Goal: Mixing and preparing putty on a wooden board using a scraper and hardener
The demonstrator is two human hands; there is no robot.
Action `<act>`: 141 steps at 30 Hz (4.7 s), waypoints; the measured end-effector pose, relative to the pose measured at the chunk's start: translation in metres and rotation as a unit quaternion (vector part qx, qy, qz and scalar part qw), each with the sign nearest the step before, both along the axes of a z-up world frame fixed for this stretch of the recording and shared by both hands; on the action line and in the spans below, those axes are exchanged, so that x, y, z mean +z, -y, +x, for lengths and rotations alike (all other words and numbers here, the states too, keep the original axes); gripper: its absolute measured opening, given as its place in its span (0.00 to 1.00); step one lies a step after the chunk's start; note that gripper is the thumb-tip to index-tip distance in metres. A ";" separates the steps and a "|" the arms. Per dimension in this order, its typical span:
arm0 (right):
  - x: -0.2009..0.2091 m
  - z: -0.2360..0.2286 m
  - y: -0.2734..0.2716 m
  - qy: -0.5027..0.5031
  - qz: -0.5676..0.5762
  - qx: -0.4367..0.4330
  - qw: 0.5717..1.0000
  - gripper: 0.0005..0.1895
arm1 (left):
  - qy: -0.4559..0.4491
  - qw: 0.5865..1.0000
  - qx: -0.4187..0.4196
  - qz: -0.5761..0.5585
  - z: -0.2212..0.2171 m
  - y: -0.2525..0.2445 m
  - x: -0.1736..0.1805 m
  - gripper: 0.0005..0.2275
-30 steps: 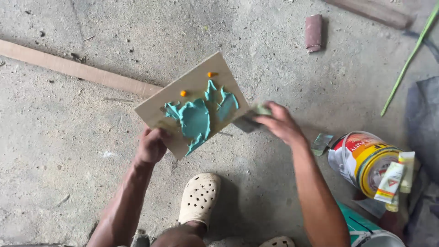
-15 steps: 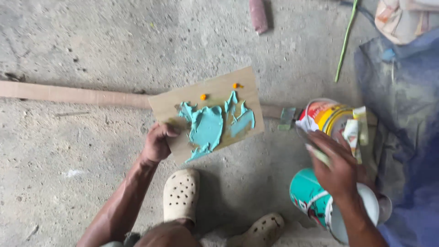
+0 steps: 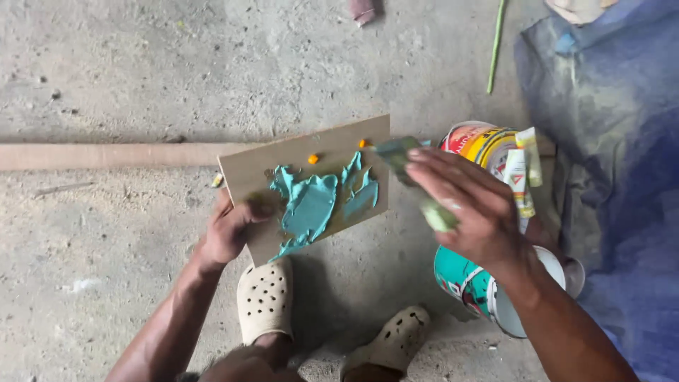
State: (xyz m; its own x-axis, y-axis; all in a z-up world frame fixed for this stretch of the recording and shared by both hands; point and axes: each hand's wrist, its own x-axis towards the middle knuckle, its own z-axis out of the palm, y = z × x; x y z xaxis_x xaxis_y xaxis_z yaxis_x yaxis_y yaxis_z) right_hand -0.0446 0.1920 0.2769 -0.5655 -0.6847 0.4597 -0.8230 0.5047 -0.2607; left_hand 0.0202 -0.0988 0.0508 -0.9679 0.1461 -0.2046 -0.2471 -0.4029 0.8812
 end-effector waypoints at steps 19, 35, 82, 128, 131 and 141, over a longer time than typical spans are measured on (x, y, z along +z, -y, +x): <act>-0.008 0.013 0.013 0.139 0.055 0.038 0.988 0.16 | -0.254 0.967 -0.005 -0.025 -0.009 -0.013 0.064 0.06; -0.053 0.048 -0.029 0.226 -0.106 -0.094 0.964 0.18 | -0.278 0.959 0.026 -0.051 -0.014 -0.028 0.091 0.08; -0.032 0.057 0.009 0.233 -0.081 -0.052 0.968 0.17 | -0.259 0.961 0.075 -0.065 -0.011 -0.051 0.095 0.06; -0.045 0.048 -0.037 0.094 0.142 -0.014 0.985 0.13 | -0.029 0.997 -0.010 -0.073 -0.015 -0.043 0.115 0.12; -0.040 0.042 -0.042 0.128 0.132 -0.023 0.983 0.18 | -0.079 0.992 -0.009 -0.093 -0.016 -0.044 0.116 0.11; -0.055 0.059 -0.049 0.363 -0.103 -0.175 0.909 0.19 | -0.284 0.947 0.104 -0.111 -0.013 -0.083 0.102 0.10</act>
State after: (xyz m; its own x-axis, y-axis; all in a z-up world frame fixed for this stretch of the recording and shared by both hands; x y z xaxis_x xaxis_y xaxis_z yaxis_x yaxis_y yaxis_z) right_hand 0.0148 0.2409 0.2218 -0.9379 -0.3461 -0.0243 -0.1941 0.5814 -0.7902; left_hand 0.0073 -0.0156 0.1531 -0.9342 -0.0448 0.3540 0.3561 -0.1794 0.9171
